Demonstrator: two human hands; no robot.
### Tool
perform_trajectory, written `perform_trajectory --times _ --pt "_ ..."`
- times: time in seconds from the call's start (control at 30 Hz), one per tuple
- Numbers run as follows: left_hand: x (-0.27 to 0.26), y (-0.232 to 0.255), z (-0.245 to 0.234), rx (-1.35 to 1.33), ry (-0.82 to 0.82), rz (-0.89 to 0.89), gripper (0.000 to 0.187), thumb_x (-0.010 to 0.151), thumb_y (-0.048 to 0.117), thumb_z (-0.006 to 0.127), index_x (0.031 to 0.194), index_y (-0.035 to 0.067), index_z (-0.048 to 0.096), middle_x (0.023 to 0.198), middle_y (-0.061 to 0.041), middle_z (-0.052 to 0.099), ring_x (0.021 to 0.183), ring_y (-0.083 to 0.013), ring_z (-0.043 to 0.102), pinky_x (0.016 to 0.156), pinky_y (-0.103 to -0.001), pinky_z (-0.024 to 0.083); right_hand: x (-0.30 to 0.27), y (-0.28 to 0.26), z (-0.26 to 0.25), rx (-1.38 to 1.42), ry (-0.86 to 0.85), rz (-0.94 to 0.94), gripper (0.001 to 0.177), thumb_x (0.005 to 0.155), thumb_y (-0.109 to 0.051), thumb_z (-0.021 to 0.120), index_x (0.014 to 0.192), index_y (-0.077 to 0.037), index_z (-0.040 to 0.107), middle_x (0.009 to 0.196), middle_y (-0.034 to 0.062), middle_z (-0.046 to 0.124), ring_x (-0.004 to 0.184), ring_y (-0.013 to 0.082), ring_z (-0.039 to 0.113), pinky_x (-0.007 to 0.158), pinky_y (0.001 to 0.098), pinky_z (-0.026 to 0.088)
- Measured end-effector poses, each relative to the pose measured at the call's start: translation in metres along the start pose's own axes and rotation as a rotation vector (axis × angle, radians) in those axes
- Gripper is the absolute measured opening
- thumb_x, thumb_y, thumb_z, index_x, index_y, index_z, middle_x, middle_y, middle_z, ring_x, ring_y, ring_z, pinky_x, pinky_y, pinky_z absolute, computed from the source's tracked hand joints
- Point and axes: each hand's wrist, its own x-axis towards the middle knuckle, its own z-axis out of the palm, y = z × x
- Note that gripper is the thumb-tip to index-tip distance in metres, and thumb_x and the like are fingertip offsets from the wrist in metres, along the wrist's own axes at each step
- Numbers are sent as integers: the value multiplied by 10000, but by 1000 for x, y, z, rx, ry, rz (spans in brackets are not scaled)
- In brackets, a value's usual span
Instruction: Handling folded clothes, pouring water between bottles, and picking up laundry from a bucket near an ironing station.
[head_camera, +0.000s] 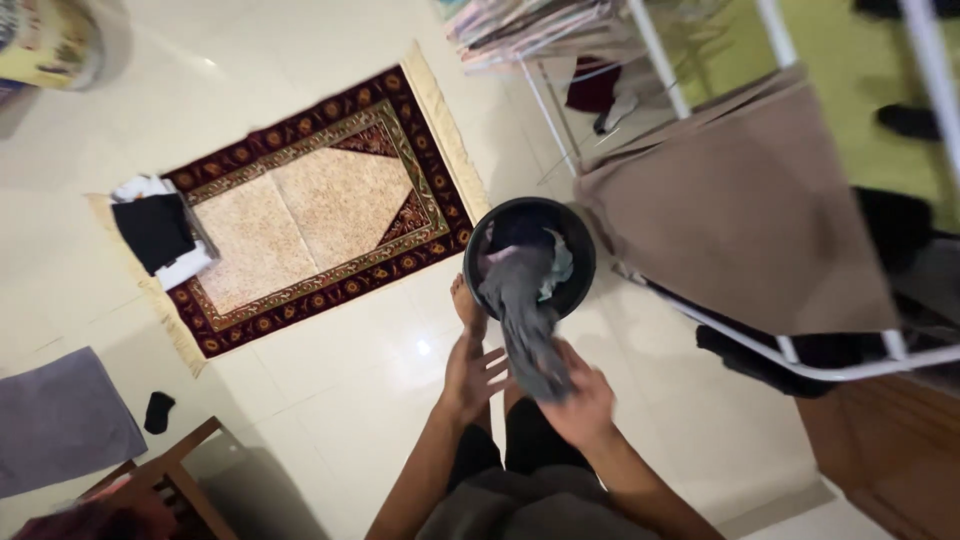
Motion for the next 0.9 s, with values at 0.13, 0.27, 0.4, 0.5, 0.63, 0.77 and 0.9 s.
perform_trajectory --times 0.13,0.27,0.4,0.5,0.63,0.77,0.9 --pt "-15 -9 52 -194 -268 165 671 925 291 662 1516 81 423 1413 -169 539 1224 -318 580 994 -434 518 -104 -62 -23 -209 -54 160 745 751 -267 670 1401 53 498 1250 221 654 1095 319 659 1006 436 480" --pt "-45 -27 77 69 -470 502 559 861 -5 667 1407 14 550 1329 -56 546 1140 -230 566 902 -369 492 -162 -133 -75 -477 -306 200 267 1051 -167 637 1072 96 591 1087 172 606 1042 311 580 950 427 456" --pt "-159 -25 93 327 -636 644 505 790 -51 662 1276 60 577 1297 -33 566 1120 -186 572 867 -350 511 -137 -126 30 -1654 154 -123 436 879 -250 787 1188 -13 592 1302 106 592 1206 282 602 1052 440 486" --pt "-210 -39 84 635 -752 797 465 854 -53 723 1275 77 573 1226 -33 555 1180 -163 546 1024 -298 434 -118 -107 97 -1708 17 -520 893 800 -175 820 1530 -46 322 1543 125 395 1425 261 385 1130 438 334" --pt "-255 -41 87 982 -785 1137 356 878 49 761 1192 92 598 1231 -42 602 1207 -186 593 1052 -361 475 -108 -90 158 -1326 -373 -354 985 793 -141 836 1589 -80 261 1532 109 413 1420 229 394 1160 408 314" --pt "-231 -39 50 1168 -576 1386 150 969 175 706 1098 99 694 1122 -57 693 1123 -210 674 1049 -394 494 -96 -106 145 -1173 -627 -177 433 883 -29 827 1246 -6 592 1336 110 530 1251 197 540 1063 364 448" --pt "-251 -46 72 660 -354 1067 306 997 332 580 1217 121 596 1056 -65 730 1082 -197 669 1014 -369 484 -122 -97 187 -1122 -586 -187 228 906 37 775 1015 -33 587 1270 83 554 1162 170 605 1006 328 514"
